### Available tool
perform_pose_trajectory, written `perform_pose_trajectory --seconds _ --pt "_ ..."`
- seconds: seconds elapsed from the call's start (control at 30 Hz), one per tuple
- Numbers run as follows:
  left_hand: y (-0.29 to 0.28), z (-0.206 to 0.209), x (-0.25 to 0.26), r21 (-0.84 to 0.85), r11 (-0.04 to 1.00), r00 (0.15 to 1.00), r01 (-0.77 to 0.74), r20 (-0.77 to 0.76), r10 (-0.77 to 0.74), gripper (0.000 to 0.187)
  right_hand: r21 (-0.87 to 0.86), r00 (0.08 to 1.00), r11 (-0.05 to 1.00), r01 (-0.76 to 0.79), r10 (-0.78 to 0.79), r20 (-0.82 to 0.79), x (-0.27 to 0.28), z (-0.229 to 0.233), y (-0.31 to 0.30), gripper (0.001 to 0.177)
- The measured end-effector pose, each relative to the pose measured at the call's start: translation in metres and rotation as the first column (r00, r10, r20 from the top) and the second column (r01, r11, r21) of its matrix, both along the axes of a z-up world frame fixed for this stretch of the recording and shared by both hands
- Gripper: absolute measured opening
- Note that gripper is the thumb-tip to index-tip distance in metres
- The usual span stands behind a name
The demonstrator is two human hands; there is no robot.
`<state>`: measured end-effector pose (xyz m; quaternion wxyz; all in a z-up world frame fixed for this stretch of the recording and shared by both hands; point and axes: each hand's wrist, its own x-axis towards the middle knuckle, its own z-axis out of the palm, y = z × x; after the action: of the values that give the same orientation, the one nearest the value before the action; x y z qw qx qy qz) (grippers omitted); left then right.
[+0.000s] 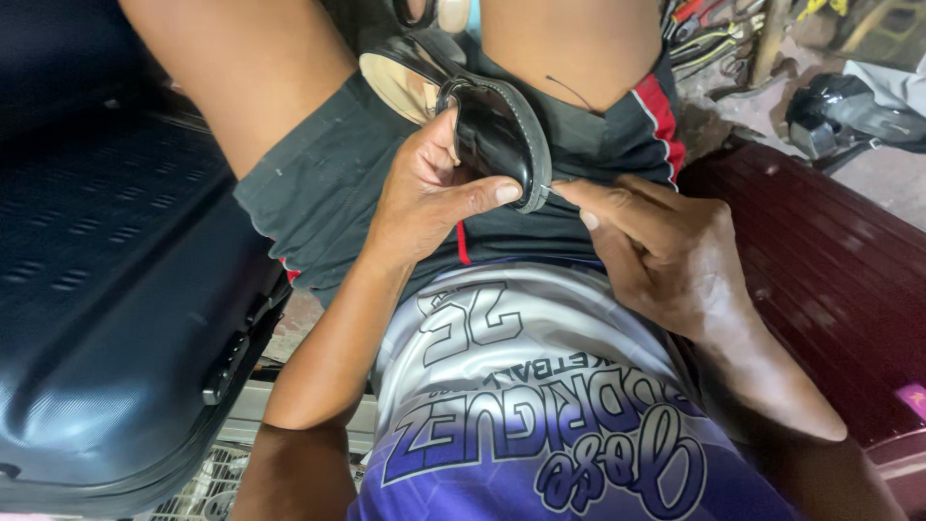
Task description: The person sits on the floor and sews a black shoe using a needle and thread. They repeatedly pass the needle through the shoe's upper and pull the thread to secure the stitches.
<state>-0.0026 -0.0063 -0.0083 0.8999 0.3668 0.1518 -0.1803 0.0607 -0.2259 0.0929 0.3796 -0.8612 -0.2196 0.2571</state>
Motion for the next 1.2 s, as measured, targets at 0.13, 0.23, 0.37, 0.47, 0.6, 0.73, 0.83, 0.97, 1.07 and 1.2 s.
perform_pose_trajectory --seconds 0.13,0.23,0.37,0.47,0.6,0.73,0.83,0.97,1.07,1.2 --pt "-0.006 0.002 0.001 0.124 0.988 0.996 0.086 0.027 -0.090 0.039 -0.223 0.980 0.972 -0.076 0.114 0.166 -0.001 0.008 -0.008 0.033" --pt "-0.013 0.002 0.005 0.230 0.966 0.987 0.117 0.078 -0.138 0.031 -0.269 0.964 0.959 -0.090 0.152 0.219 -0.002 0.009 -0.015 0.031" --pt "-0.017 0.002 0.011 0.372 0.911 0.973 0.179 0.073 -0.221 0.025 -0.303 0.962 0.947 -0.104 0.173 0.213 -0.001 0.003 -0.023 0.030" --pt "-0.021 0.000 0.015 0.372 0.908 0.974 0.192 0.042 -0.223 0.026 -0.285 0.958 0.953 -0.107 0.175 0.226 0.003 -0.004 -0.027 0.026" --pt "-0.022 -0.003 0.021 0.348 0.913 0.973 0.215 -0.002 -0.229 0.026 -0.255 0.966 0.959 -0.122 0.174 0.191 0.011 -0.016 -0.028 0.026" --pt "-0.019 -0.004 0.019 0.350 0.905 0.969 0.243 -0.036 -0.246 0.025 -0.225 0.965 0.962 -0.154 0.195 0.175 0.015 -0.019 -0.025 0.023" --pt "-0.018 -0.006 0.020 0.406 0.877 0.966 0.255 -0.060 -0.253 0.027 -0.268 0.951 0.946 -0.181 0.238 0.198 0.016 -0.018 -0.021 0.020" --pt "-0.016 -0.009 0.021 0.494 0.841 0.966 0.222 0.004 -0.258 0.029 -0.342 0.940 0.917 -0.204 0.282 0.195 0.019 -0.019 -0.012 0.016" --pt "-0.014 -0.012 0.020 0.478 0.850 0.967 0.222 0.003 -0.255 0.028 -0.346 0.931 0.915 -0.205 0.292 0.219 0.019 -0.020 -0.006 0.015" --pt "-0.015 -0.014 0.018 0.492 0.839 0.966 0.233 -0.017 -0.259 0.027 -0.328 0.946 0.921 -0.211 0.277 0.170 0.018 -0.025 -0.008 0.008"
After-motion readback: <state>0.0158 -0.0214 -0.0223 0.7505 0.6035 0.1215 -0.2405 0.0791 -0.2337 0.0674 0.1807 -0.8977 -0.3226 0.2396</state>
